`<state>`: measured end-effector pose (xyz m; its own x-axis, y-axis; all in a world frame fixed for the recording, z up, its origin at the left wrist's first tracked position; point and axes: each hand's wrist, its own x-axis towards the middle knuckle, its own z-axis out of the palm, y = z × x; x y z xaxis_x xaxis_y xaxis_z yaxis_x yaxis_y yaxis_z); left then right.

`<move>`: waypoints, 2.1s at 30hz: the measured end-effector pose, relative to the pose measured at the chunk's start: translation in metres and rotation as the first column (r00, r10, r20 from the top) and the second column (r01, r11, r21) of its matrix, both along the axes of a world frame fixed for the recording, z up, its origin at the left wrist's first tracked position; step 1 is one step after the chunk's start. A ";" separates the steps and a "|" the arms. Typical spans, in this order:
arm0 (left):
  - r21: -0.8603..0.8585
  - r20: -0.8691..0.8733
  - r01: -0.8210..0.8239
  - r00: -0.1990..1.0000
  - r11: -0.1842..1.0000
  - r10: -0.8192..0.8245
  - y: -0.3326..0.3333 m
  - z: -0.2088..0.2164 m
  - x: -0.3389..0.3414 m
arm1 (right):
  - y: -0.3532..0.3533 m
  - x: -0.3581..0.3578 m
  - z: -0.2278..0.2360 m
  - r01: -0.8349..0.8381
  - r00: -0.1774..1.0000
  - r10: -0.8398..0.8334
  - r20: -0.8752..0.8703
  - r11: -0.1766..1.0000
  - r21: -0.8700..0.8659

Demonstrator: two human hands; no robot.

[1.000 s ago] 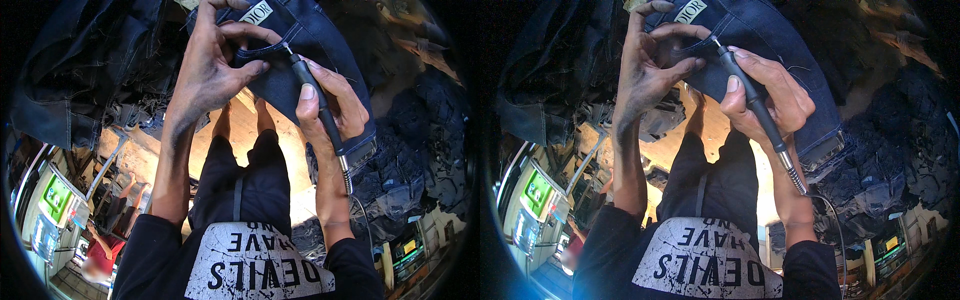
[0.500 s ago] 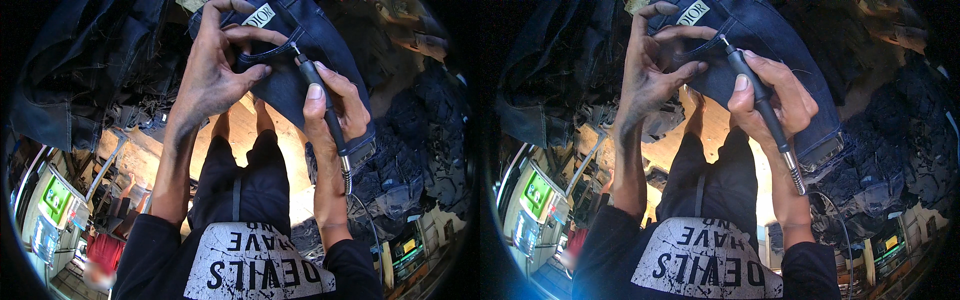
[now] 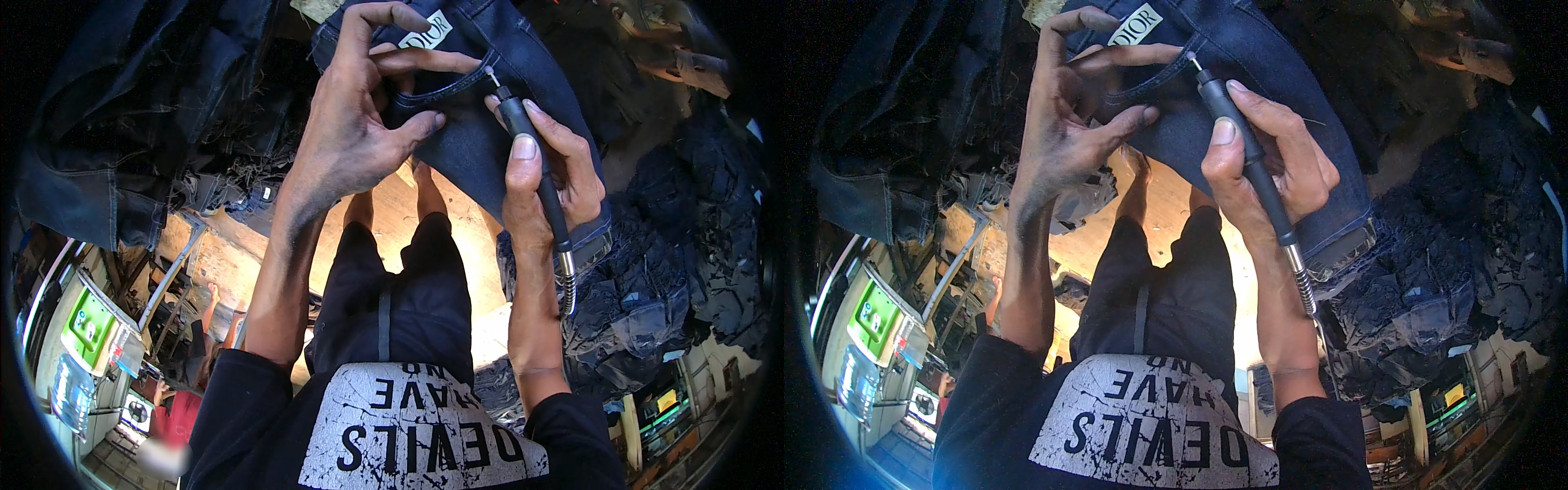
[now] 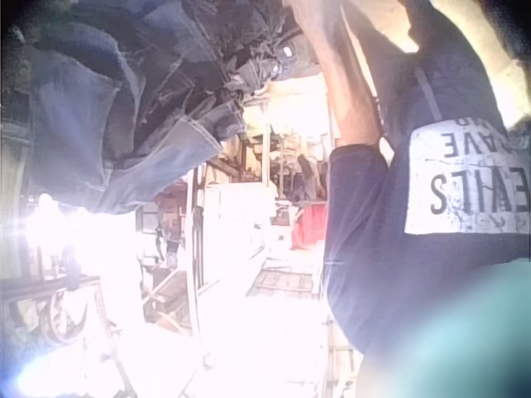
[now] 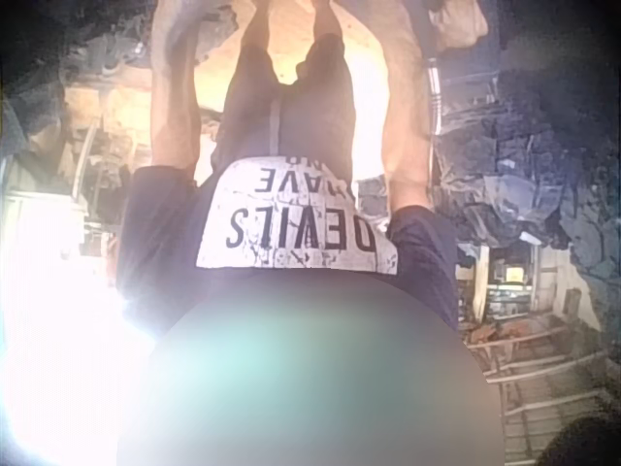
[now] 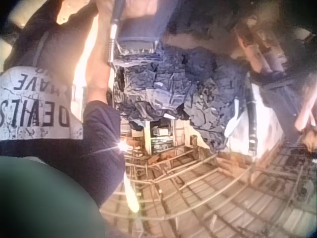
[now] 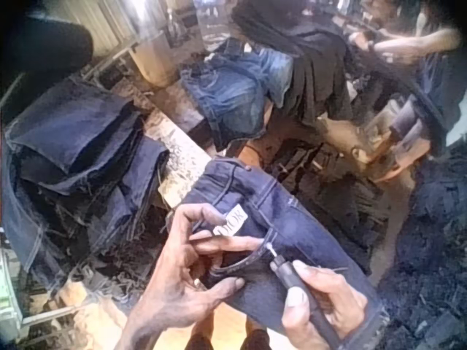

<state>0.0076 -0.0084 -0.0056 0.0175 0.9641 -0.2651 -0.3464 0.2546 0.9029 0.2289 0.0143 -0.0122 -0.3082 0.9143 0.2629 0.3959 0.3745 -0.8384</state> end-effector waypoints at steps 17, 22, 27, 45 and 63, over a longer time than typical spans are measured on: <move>0.199 -0.417 0.127 0.908 0.972 -0.034 -0.004 -0.012 -0.006 | 0.002 -0.010 -0.003 0.034 0.984 -0.053 -0.169 0.993 -0.112; 0.141 -0.192 0.088 0.980 0.986 -0.060 -0.001 -0.005 -0.002 | 0.003 -0.007 -0.007 0.014 0.989 -0.020 -0.146 0.999 -0.041; 0.201 -0.234 -0.008 0.971 0.980 0.056 -0.003 -0.013 -0.001 | 0.006 -0.004 -0.007 0.041 0.994 -0.032 -0.103 0.996 0.084; 0.499 -0.867 0.467 0.265 0.730 0.422 0.204 -0.047 -0.035 | 0.000 0.053 0.030 0.157 0.964 -0.174 0.202 0.983 0.098; -0.188 -0.149 -0.203 0.973 0.961 0.177 -0.085 -0.020 0.111 | 0.018 0.093 0.006 0.227 0.970 -0.218 0.111 0.970 -0.082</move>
